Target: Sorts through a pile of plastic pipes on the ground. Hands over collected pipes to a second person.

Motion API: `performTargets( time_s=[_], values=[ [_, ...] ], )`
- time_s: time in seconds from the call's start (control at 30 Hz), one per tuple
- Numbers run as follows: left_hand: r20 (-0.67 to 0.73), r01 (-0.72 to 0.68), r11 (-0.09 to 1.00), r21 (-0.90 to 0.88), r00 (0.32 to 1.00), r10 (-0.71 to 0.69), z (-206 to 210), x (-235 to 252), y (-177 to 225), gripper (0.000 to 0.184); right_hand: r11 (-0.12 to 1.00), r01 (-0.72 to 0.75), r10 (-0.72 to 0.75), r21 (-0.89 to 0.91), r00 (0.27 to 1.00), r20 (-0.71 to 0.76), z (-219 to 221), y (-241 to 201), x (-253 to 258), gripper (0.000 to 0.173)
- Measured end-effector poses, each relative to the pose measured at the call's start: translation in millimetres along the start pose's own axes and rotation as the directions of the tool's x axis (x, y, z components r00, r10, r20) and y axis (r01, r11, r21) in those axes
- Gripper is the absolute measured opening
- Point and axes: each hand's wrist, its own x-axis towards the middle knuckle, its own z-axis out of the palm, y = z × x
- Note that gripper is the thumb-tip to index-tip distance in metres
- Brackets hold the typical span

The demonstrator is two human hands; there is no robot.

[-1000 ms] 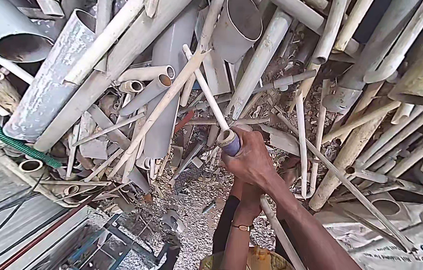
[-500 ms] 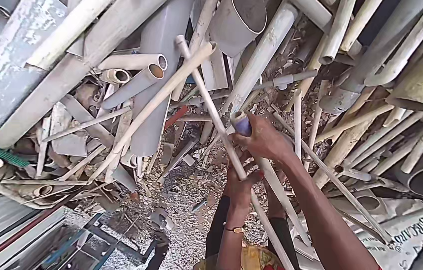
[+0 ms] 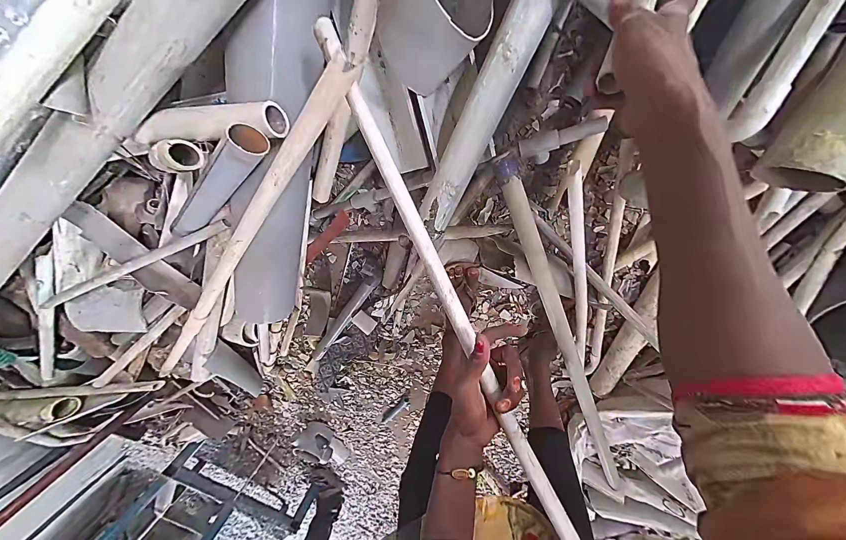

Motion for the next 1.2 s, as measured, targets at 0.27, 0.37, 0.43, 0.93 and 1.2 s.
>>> performTargets(
  time_s=[0.27,0.37,0.43,0.93,1.2],
  values=[
    [-0.153,0.042,0.972,0.229,0.988,-0.007,3,6,8,0.053,0.96,0.161,-0.133,-0.228,0.982,0.13,-43,111,-197,0.055],
    [-0.165,0.025,0.906,0.423,0.985,0.05,-2,11,5,0.102,0.922,0.246,-0.176,-0.3,0.954,0.241,-60,174,-294,0.062],
    [-0.168,0.004,0.95,0.311,0.984,0.051,-1,9,3,0.115,0.912,0.249,-0.081,-0.326,0.889,0.45,-82,190,-334,0.06],
    [-0.303,0.043,0.903,0.427,0.948,0.098,23,10,14,0.041,0.983,0.033,-0.061,-0.179,0.987,-0.15,-23,27,28,0.054],
    [-0.323,-0.015,0.846,0.532,0.92,0.22,16,13,11,0.062,0.91,0.285,-0.231,-0.301,0.951,0.205,-66,134,-212,0.051]
  ],
)
